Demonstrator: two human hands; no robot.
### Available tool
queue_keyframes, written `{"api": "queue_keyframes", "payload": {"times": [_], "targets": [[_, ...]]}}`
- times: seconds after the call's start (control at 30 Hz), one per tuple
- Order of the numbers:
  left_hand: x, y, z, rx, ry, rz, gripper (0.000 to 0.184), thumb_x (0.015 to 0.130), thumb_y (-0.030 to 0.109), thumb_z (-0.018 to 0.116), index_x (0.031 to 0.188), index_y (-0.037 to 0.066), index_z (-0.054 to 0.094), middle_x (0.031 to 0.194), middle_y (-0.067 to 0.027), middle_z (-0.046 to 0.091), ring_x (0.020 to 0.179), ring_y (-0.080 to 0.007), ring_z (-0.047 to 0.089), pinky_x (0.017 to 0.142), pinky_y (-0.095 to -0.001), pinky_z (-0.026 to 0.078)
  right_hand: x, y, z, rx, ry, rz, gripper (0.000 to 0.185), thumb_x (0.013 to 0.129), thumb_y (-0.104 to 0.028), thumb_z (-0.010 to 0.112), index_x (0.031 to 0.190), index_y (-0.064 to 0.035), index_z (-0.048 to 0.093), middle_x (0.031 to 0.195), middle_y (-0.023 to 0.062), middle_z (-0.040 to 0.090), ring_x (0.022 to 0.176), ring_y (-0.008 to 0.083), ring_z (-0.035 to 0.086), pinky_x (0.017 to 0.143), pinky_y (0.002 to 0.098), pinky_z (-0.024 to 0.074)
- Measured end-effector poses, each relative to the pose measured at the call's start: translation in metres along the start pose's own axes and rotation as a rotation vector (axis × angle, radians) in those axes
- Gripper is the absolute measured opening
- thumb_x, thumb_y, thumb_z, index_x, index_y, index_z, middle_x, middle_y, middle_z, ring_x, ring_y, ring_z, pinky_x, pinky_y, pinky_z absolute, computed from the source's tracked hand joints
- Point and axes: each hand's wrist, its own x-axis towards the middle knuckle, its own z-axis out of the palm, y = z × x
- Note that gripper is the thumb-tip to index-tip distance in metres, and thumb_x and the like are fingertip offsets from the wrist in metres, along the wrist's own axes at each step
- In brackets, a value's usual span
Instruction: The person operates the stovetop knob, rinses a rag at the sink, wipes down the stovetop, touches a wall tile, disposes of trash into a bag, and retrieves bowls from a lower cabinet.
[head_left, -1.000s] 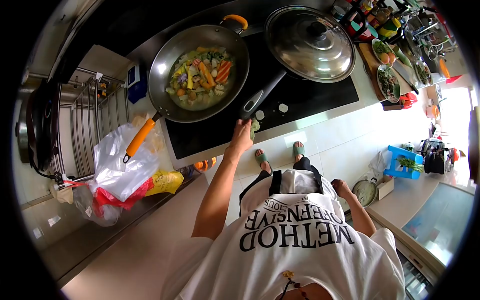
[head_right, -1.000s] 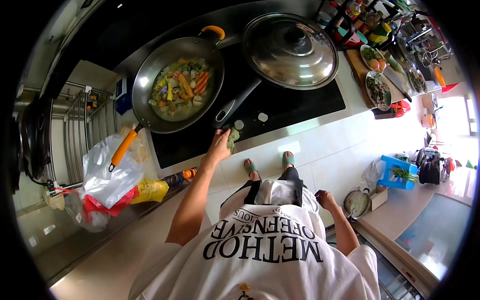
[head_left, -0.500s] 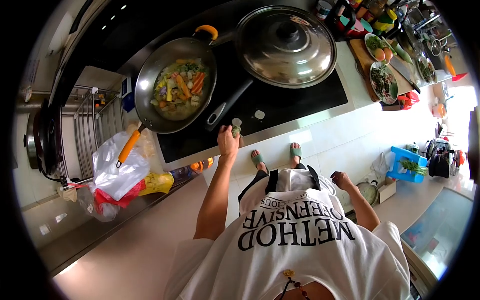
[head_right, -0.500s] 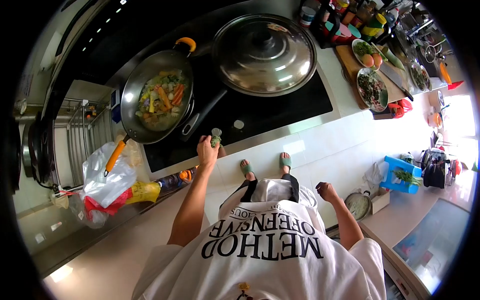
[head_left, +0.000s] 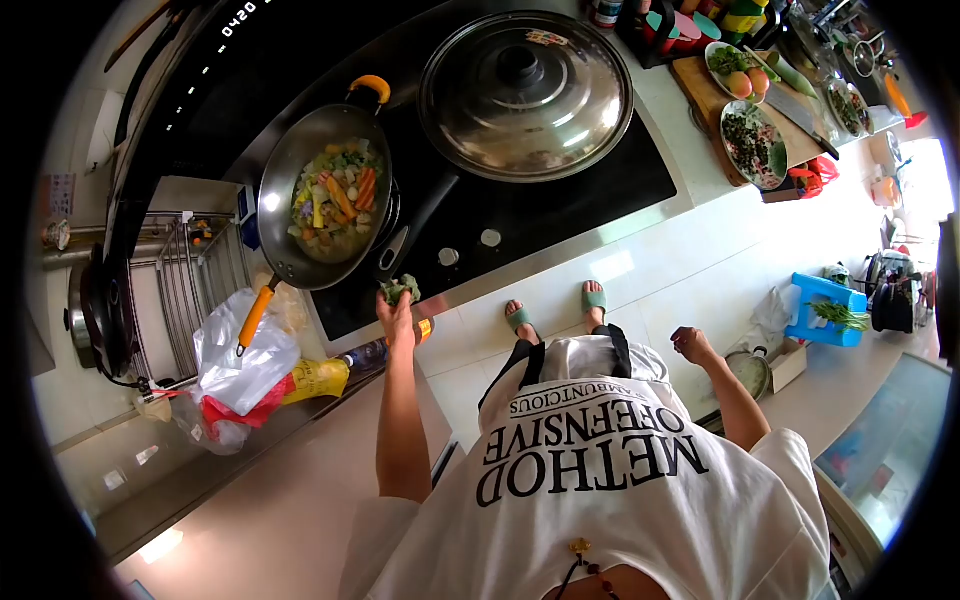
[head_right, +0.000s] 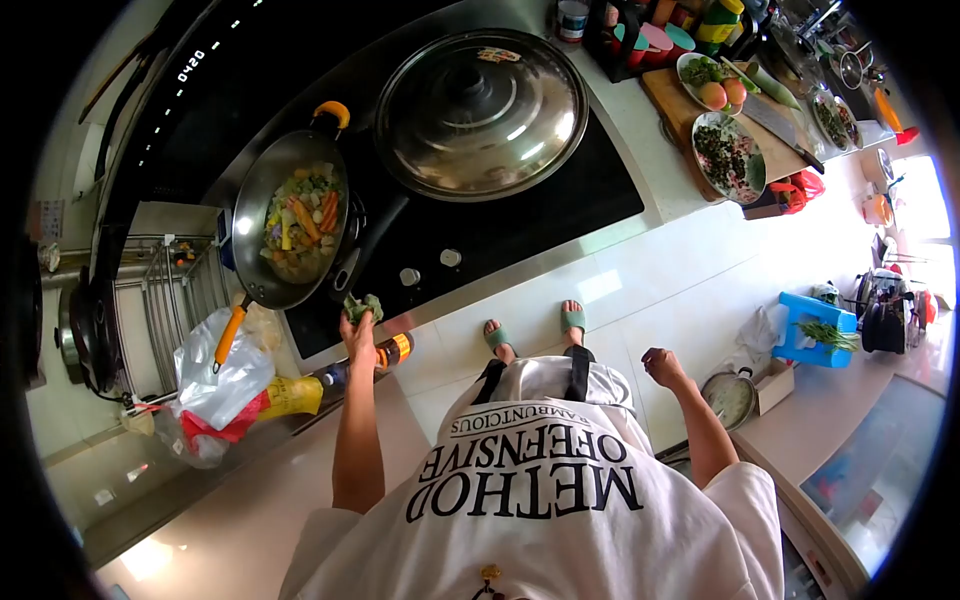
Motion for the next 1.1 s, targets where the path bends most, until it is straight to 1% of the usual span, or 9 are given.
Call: {"api": "queue_keyframes", "payload": {"times": [0.1, 0.13, 0.17, 0.3, 0.5, 0.67, 0.77, 0.9, 1.1], "targets": [[0.014, -0.002, -0.011, 0.292, -0.179, 0.031, 0.022, 0.079, 0.005, 0.062, 0.101, 0.004, 0.061, 0.086, -0.0018, 0.063, 0.073, -0.0122, 0.058, 0.068, -0.0269, 0.049, -0.009, -0.005, 0.006, -0.006, -0.033, 0.022, 0.013, 0.073, -0.005, 0.058, 0.084, -0.0048, 0.064, 0.075, 0.0152, 0.065, 0.071, 0.0284, 0.064, 0.064, 0.0363, 0.0507], [0.012, -0.007, -0.006, 0.285, -0.191, -0.053, 0.02, 0.077, 0.009, 0.065, 0.097, 0.004, 0.064, 0.086, -0.0051, 0.066, 0.072, -0.0162, 0.06, 0.069, -0.0287, 0.049, -0.011, -0.005, 0.01, -0.007, -0.039, 0.026, 0.013, 0.073, -0.005, 0.058, 0.084, -0.0048, 0.064, 0.075, 0.0151, 0.065, 0.071, 0.0282, 0.064, 0.064, 0.0364, 0.0506], [0.012, -0.011, -0.003, 0.644, -0.211, 0.136, 0.021, 0.072, 0.009, 0.067, 0.093, 0.004, 0.065, 0.085, -0.0104, 0.067, 0.071, -0.0242, 0.063, 0.069, -0.0316, 0.049, -0.012, -0.006, 0.015, -0.009, -0.045, 0.031, 0.013, 0.073, -0.005, 0.058, 0.084, -0.0049, 0.064, 0.075, 0.015, 0.065, 0.071, 0.0279, 0.064, 0.063, 0.0364, 0.0505], [-0.014, -0.009, 0.039, 0.726, -0.309, 0.429, 0.024, 0.065, 0.004, 0.066, 0.089, 0.004, 0.066, 0.089, -0.0125, 0.064, 0.083, -0.031, 0.061, 0.076, -0.0359, 0.048, -0.019, -0.008, 0.039, -0.001, 0.009, -0.062, 0.016, 0.076, -0.007, 0.051, 0.086, -0.0021, 0.063, 0.066, 0.009, 0.064, 0.061, 0.0191, 0.061, 0.058, 0.0315, 0.0487], [-0.037, 0.004, 0.086, 0.633, -0.404, 0.452, 0.026, 0.064, -0.002, 0.063, 0.09, 0.004, 0.066, 0.09, -0.014, 0.063, 0.084, -0.0324, 0.06, 0.078, -0.0369, 0.048, -0.025, -0.058, 0.055, 0.031, 0.012, -0.096, 0.017, 0.074, -0.006, 0.057, 0.089, -0.0041, 0.064, 0.074, 0.0121, 0.065, 0.068, 0.021, 0.063, 0.06, 0.0317, 0.0493], [-0.039, -0.021, 0.087, -0.015, -0.49, -0.288, 0.027, 0.075, -0.007, 0.055, 0.099, 0.001, 0.063, 0.096, -0.006, 0.062, 0.087, -0.0152, 0.06, 0.078, -0.0281, 0.049, 0.013, -0.17, 0.038, 0.101, 0.212, -0.467, 0.017, 0.073, 0.001, 0.058, 0.09, -0.001, 0.062, 0.073, 0.0141, 0.061, 0.061, 0.025, 0.057, 0.057, 0.0334, 0.0455], [-0.048, -0.011, 0.077, -0.434, -0.487, -0.542, 0.033, 0.079, -0.009, 0.053, 0.111, -0.001, 0.056, 0.106, -0.0108, 0.059, 0.094, -0.02, 0.06, 0.083, -0.0302, 0.05, 0.016, -0.274, 0.013, 0.377, 0.129, -0.424, 0.017, 0.08, -0.005, 0.058, 0.097, -0.0007, 0.061, 0.083, 0.0131, 0.063, 0.077, 0.0219, 0.063, 0.069, 0.0326, 0.0497], [-0.059, 0.003, 0.065, -0.606, -0.591, -0.573, 0.033, 0.083, -0.011, 0.05, 0.116, -0.003, 0.051, 0.113, -0.0147, 0.056, 0.104, -0.0231, 0.057, 0.093, -0.0335, 0.048, 0.033, -0.362, 0.018, 0.589, 0.054, -0.613, 0.022, 0.086, -0.006, 0.058, 0.107, 0.0004, 0.056, 0.088, 0.0077, 0.063, 0.074, 0.0141, 0.063, 0.065, 0.0254, 0.0523], [-0.081, 0.019, 0.047, -0.653, -0.648, -0.58, 0.033, 0.084, -0.009, 0.051, 0.116, -0.004, 0.05, 0.11, -0.0141, 0.056, 0.098, -0.0228, 0.058, 0.085, -0.0353, 0.049, 0.048, -0.403, 0.058, 0.555, 0.209, -0.675, 0.008, 0.078, -0.003, 0.065, 0.083, 0.0032, 0.062, 0.076, 0.01, 0.063, 0.062, 0.0144, 0.061, 0.056, 0.0252, 0.0498]]}}
